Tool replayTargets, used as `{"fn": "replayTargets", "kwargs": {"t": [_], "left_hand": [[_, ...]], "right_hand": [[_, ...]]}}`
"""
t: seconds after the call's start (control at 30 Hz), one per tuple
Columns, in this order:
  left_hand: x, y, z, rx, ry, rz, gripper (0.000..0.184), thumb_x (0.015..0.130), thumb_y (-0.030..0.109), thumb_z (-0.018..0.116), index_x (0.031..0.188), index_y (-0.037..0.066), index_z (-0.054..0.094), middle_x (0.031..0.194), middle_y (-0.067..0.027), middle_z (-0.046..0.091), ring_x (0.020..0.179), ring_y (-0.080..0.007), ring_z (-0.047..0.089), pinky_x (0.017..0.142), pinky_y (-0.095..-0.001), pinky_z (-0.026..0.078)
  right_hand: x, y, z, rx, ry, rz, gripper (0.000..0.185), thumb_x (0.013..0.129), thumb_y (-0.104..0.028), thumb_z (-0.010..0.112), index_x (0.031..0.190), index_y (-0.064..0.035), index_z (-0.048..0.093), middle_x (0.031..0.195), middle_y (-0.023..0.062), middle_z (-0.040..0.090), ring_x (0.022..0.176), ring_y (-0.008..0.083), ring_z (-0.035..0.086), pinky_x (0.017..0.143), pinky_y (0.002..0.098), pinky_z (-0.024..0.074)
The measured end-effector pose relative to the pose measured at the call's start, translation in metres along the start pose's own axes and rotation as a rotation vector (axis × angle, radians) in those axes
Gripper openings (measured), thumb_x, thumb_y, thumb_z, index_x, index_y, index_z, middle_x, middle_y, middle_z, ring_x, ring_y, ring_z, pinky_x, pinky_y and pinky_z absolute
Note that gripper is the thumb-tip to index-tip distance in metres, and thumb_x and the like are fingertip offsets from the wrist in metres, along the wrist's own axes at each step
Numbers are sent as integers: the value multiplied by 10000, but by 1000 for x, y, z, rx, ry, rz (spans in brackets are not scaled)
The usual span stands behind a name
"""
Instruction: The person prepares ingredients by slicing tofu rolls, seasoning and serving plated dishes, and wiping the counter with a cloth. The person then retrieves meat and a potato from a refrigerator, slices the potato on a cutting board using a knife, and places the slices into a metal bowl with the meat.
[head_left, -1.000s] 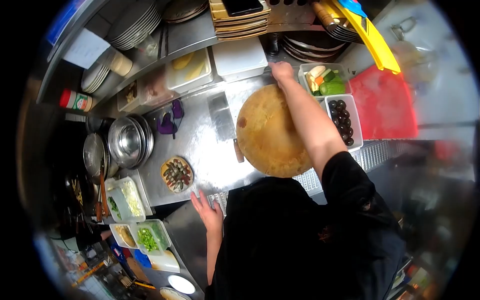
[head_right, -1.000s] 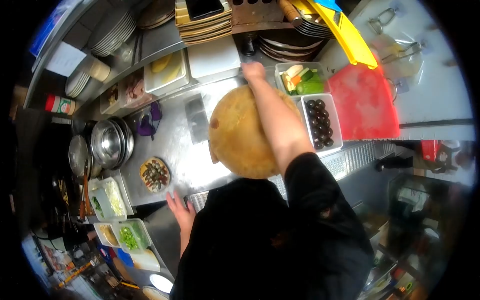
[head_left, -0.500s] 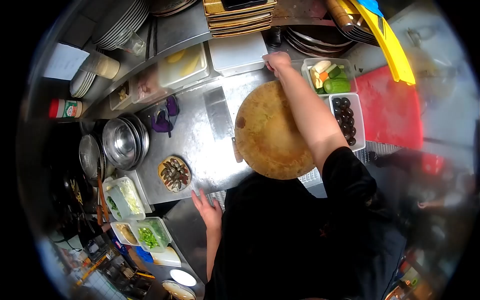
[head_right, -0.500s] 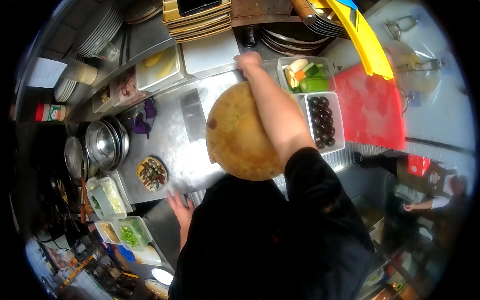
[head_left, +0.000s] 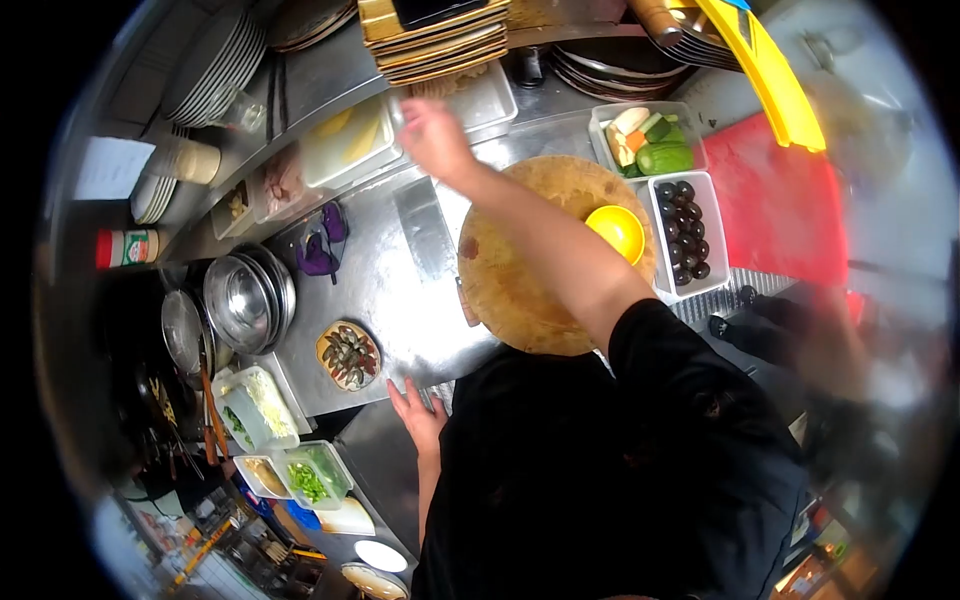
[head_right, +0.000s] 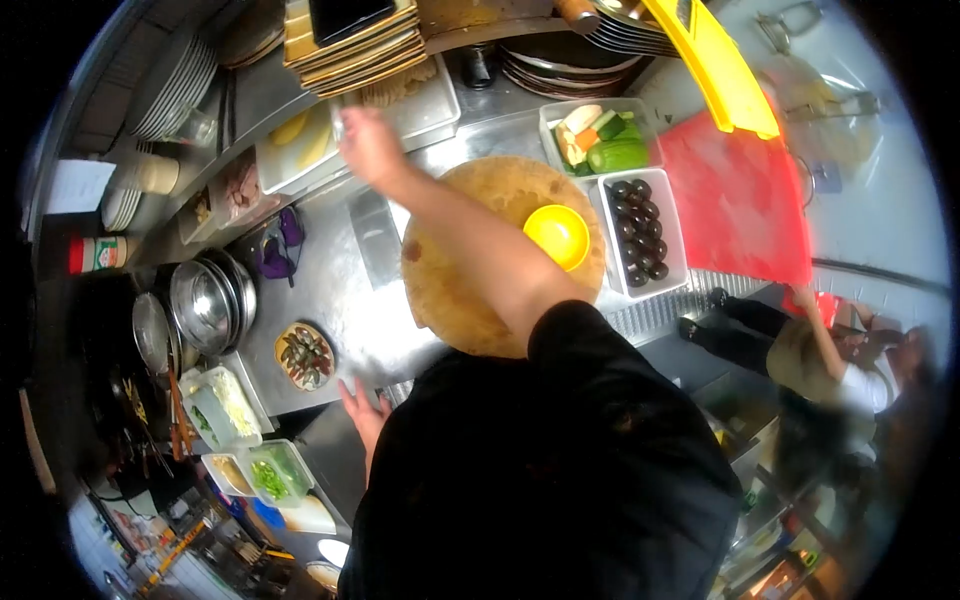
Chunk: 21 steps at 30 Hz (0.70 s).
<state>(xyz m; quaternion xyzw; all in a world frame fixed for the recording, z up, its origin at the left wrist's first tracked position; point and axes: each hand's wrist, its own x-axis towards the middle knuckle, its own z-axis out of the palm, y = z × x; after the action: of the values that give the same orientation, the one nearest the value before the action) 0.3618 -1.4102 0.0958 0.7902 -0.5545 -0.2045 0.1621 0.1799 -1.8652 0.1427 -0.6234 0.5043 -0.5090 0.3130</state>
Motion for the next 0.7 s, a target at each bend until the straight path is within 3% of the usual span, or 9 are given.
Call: {"fn": "replayTargets", "kwargs": {"t": [0.07,0.17,0.23,0.3,0.4,0.47,0.7], "left_hand": [[4,1,-2,-1,1,41,624,876,59,684,1459,-47,490,1620,-359,225,1460,-543,312,1199,-528,328],[10,2,-6,3,13,77,631,876,60,685,1465,-40,484,1618,-363,225,1453,-550,316,1198,-533,326],[12,-6,-4,31,5,81,633,877,62,684,1470,-29,484,1615,-368,226,1452,-551,317,1195,-538,326],[13,-4,-7,26,-5,87,633,880,66,687,1473,-25,484,1618,-364,227,1456,-548,312,1196,-534,325],[17,1,-9,15,-34,52,628,892,78,692,1476,-16,485,1625,-350,228,1477,-531,290,1207,-509,317],[23,0,-5,7,-34,91,613,899,80,690,1470,-21,491,1627,-347,228,1489,-521,279,1215,-497,311],[35,26,-9,-18,-4,153,582,902,73,682,1447,-32,509,1613,-352,246,1491,-512,283,1216,-509,311]], "right_hand": [[-29,-38,-15,-126,-171,-70,446,860,-153,797,1259,-9,657,1257,178,642,1066,280,678,935,367,557],[-79,-70,-63,-74,-182,-248,507,859,-232,808,1306,-49,653,1348,197,600,1217,331,619,1024,419,516],[-110,-84,-118,-341,-228,-248,615,841,-323,826,1365,-75,620,1429,211,548,1342,378,523,1115,495,434],[-141,-75,-166,-508,-221,-144,774,782,-403,870,1420,-80,574,1486,234,494,1412,430,436,1173,550,349],[-175,-61,-230,-878,-252,-61,985,698,-491,912,1493,-77,503,1545,304,393,1453,507,351,1198,597,297],[-195,-50,-252,-1056,-344,36,1130,692,-526,905,1585,-84,371,1564,320,354,1463,503,341,1205,605,286],[-200,-23,-260,-916,-426,213,1101,706,-365,905,1607,-100,331,1516,324,392,1411,493,398,1185,484,376]]}}
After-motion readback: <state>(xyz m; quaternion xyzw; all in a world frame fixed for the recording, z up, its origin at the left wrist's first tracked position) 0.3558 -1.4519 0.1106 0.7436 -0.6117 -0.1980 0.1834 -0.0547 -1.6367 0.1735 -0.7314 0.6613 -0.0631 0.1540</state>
